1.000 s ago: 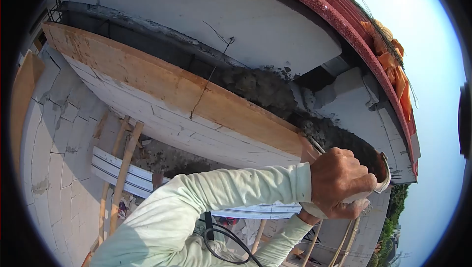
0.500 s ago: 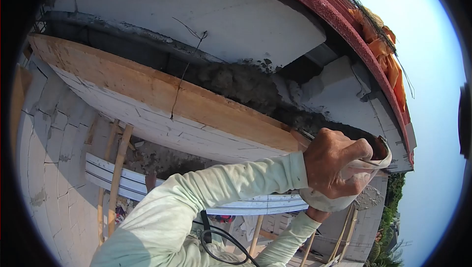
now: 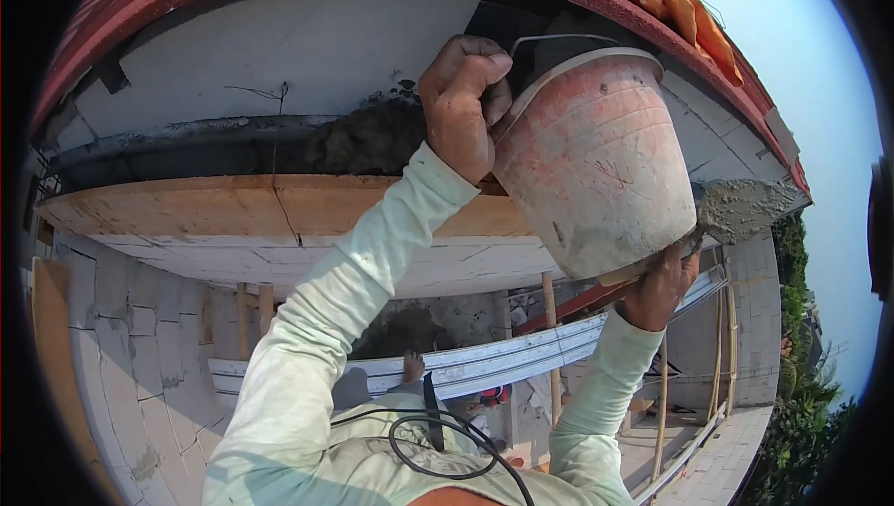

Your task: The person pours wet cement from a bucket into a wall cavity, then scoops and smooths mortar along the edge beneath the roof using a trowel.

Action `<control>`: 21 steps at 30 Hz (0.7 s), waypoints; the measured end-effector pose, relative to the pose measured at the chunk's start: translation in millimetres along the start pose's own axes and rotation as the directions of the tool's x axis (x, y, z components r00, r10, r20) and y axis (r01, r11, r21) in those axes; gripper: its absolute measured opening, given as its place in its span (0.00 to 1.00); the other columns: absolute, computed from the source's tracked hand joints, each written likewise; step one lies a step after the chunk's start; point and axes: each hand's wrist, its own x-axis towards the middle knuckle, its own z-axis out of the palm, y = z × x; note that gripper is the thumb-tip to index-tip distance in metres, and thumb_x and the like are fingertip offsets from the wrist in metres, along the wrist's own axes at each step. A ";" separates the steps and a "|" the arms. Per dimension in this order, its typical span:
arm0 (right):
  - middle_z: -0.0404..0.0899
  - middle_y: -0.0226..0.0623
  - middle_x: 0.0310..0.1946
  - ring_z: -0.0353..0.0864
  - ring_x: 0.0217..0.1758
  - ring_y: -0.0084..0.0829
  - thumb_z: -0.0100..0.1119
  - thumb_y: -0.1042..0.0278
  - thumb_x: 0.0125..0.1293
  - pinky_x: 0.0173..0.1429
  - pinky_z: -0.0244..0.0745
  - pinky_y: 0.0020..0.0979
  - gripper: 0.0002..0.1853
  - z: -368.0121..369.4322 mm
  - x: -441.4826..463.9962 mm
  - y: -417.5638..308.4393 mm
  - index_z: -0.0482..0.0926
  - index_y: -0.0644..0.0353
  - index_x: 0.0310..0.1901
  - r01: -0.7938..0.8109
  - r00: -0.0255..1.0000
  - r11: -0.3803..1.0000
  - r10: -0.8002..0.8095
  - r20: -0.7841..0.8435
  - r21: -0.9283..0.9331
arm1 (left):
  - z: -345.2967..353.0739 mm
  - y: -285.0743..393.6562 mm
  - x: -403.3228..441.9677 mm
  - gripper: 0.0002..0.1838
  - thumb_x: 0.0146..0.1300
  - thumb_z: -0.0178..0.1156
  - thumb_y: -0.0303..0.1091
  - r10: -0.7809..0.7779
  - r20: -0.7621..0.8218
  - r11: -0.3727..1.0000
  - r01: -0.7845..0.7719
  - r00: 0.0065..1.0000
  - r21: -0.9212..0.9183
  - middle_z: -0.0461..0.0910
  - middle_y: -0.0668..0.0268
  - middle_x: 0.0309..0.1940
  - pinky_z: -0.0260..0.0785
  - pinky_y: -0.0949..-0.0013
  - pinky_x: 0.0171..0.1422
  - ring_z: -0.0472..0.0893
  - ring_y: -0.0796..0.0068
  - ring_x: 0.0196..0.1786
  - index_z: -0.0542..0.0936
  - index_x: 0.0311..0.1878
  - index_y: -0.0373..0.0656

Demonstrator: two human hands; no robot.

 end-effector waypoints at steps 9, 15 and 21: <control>0.80 0.37 0.39 0.79 0.40 0.27 0.59 0.48 0.66 0.42 0.73 0.28 0.26 10.4 23.8 -13.2 0.74 0.65 0.52 -0.011 0.994 0.997 0.003 -0.110 -0.078 | -13.1 -11.0 9.8 0.10 0.58 0.54 0.40 -0.060 -0.089 0.997 0.055 0.994 -0.062 0.63 0.71 0.15 0.48 0.76 0.25 0.58 0.80 0.18 0.73 0.30 0.43; 0.80 0.39 0.41 0.79 0.43 0.28 0.60 0.49 0.66 0.45 0.73 0.28 0.26 5.3 10.7 -19.7 0.74 0.66 0.52 -0.011 0.991 0.998 0.019 -0.131 0.060 | -8.7 -7.4 6.6 0.11 0.58 0.53 0.41 -0.096 -0.084 0.991 0.087 0.992 -0.099 0.65 0.71 0.16 0.48 0.76 0.25 0.59 0.80 0.19 0.73 0.30 0.42; 0.77 0.38 0.42 0.78 0.44 0.29 0.67 0.48 0.60 0.45 0.74 0.28 0.31 9.0 21.2 -8.9 0.71 0.62 0.56 -0.079 0.950 0.995 0.059 -0.307 -0.054 | -13.6 -2.5 -1.6 0.12 0.59 0.53 0.42 -0.135 -0.111 0.980 0.117 0.985 -0.160 0.64 0.72 0.16 0.48 0.77 0.26 0.59 0.82 0.20 0.74 0.31 0.42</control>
